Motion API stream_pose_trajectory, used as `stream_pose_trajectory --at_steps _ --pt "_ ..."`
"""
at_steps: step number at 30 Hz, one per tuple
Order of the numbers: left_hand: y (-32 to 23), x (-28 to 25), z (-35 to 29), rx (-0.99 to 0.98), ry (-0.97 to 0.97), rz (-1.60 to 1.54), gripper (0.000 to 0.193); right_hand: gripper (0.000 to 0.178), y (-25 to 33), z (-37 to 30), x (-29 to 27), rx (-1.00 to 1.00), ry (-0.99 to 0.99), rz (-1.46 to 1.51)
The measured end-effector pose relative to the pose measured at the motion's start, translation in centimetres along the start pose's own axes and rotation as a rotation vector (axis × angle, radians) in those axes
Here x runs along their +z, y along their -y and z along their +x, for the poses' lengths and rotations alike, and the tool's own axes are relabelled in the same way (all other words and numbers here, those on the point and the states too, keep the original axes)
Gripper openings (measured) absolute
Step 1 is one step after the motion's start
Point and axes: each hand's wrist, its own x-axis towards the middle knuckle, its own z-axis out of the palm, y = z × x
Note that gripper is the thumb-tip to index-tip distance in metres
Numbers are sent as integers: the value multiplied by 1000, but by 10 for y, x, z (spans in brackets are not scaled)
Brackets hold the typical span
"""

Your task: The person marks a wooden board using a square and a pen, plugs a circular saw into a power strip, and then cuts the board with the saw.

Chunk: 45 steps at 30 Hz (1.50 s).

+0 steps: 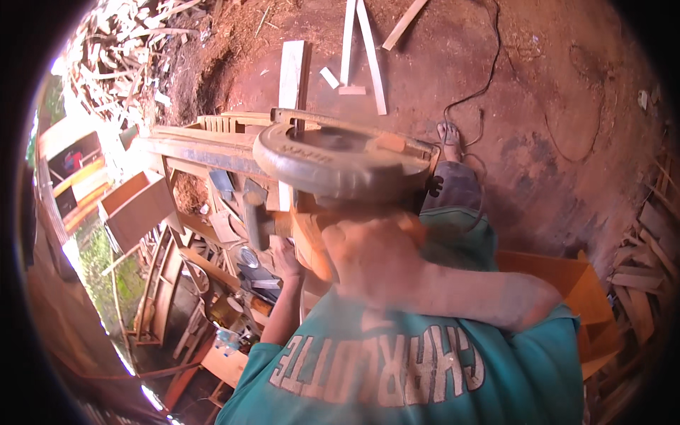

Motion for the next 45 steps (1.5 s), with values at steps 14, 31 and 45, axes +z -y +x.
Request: stream_pose_trajectory --at_steps 14,31,45 --pt "56 28 -28 52 23 103 34 34 -7 5 4 -65 -5 6" --pt "86 42 -44 81 10 142 40 27 -10 6 14 -47 25 10" --pt "53 32 -41 80 -4 129 39 34 -8 11 13 -51 81 20"
